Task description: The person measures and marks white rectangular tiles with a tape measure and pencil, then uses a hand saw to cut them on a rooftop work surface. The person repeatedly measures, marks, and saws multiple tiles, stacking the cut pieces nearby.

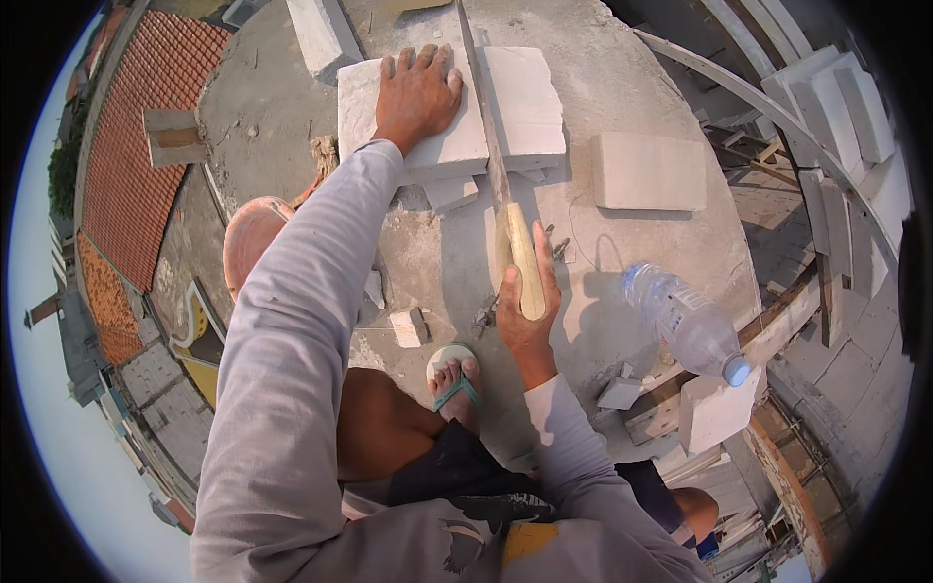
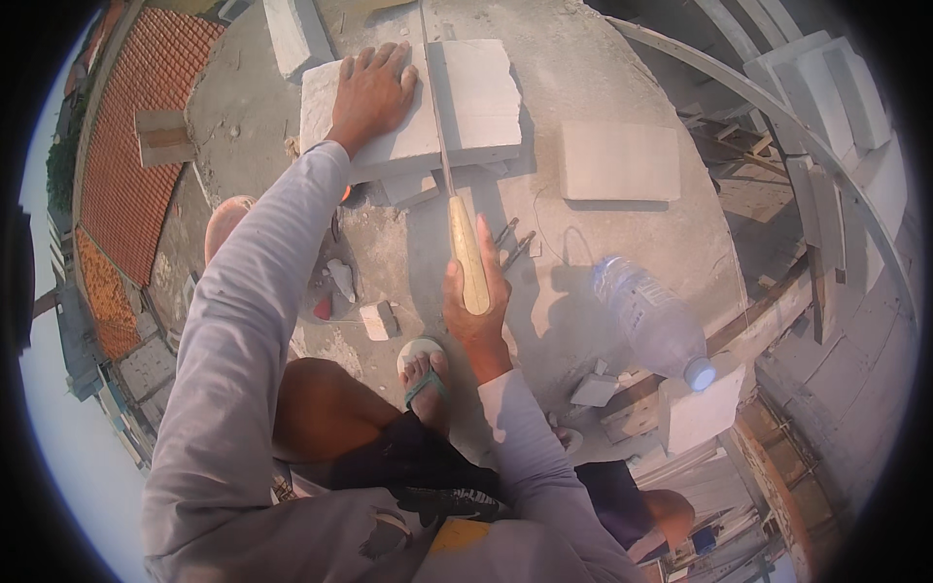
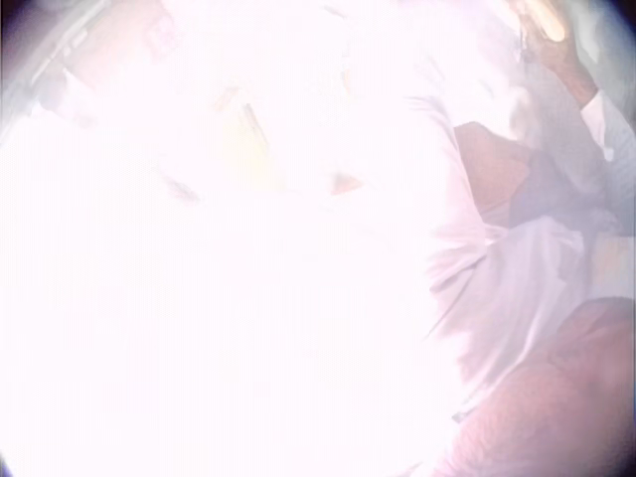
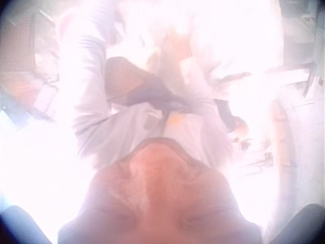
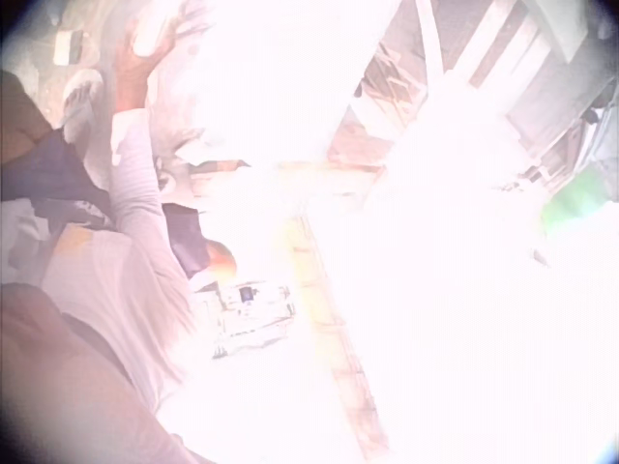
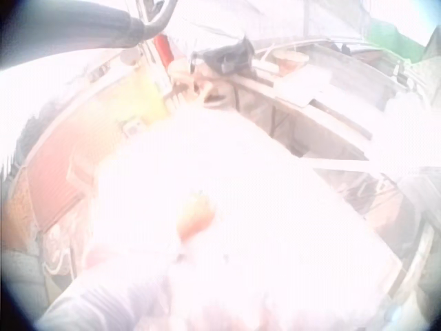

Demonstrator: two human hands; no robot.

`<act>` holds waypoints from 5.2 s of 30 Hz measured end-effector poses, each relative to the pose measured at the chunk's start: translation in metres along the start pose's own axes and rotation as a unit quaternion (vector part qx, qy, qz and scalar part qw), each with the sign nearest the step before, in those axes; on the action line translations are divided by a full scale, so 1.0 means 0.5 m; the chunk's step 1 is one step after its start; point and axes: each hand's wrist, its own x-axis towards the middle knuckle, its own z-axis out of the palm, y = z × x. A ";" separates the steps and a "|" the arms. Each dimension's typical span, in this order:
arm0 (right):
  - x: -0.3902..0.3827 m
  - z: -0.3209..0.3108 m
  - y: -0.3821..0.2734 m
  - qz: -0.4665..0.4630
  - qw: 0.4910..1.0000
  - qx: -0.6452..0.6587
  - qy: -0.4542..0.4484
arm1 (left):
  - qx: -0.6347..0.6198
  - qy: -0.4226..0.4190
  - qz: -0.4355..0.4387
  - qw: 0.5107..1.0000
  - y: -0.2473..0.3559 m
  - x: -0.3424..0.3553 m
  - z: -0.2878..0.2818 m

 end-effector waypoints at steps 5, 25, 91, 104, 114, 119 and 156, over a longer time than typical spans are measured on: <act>-0.314 -0.096 0.093 0.091 0.993 0.014 -0.078 | 0.009 -0.016 -0.021 1.000 -0.013 -0.006 -0.011; -0.089 0.010 0.097 -0.035 0.998 0.057 0.011 | -0.004 0.006 0.007 1.000 -0.013 0.001 0.006; 0.092 -0.133 -0.294 0.066 0.997 -0.007 -0.044 | -0.013 -0.050 -0.031 0.998 0.031 0.009 -0.018; 0.178 -0.055 -0.261 0.105 0.992 0.002 -0.072 | -0.015 -0.034 -0.044 0.998 -0.001 0.003 -0.042; 0.153 -0.077 -0.248 0.120 0.988 -0.046 -0.084 | -0.025 -0.033 -0.046 0.998 0.012 -0.006 -0.030; -0.004 -0.150 -0.294 0.078 0.994 -0.028 -0.065 | -0.037 -0.038 -0.047 0.998 0.005 0.001 -0.030; -0.067 -0.157 -0.254 0.036 0.999 -0.013 -0.026 | -0.006 -0.033 -0.043 0.999 0.002 0.001 -0.020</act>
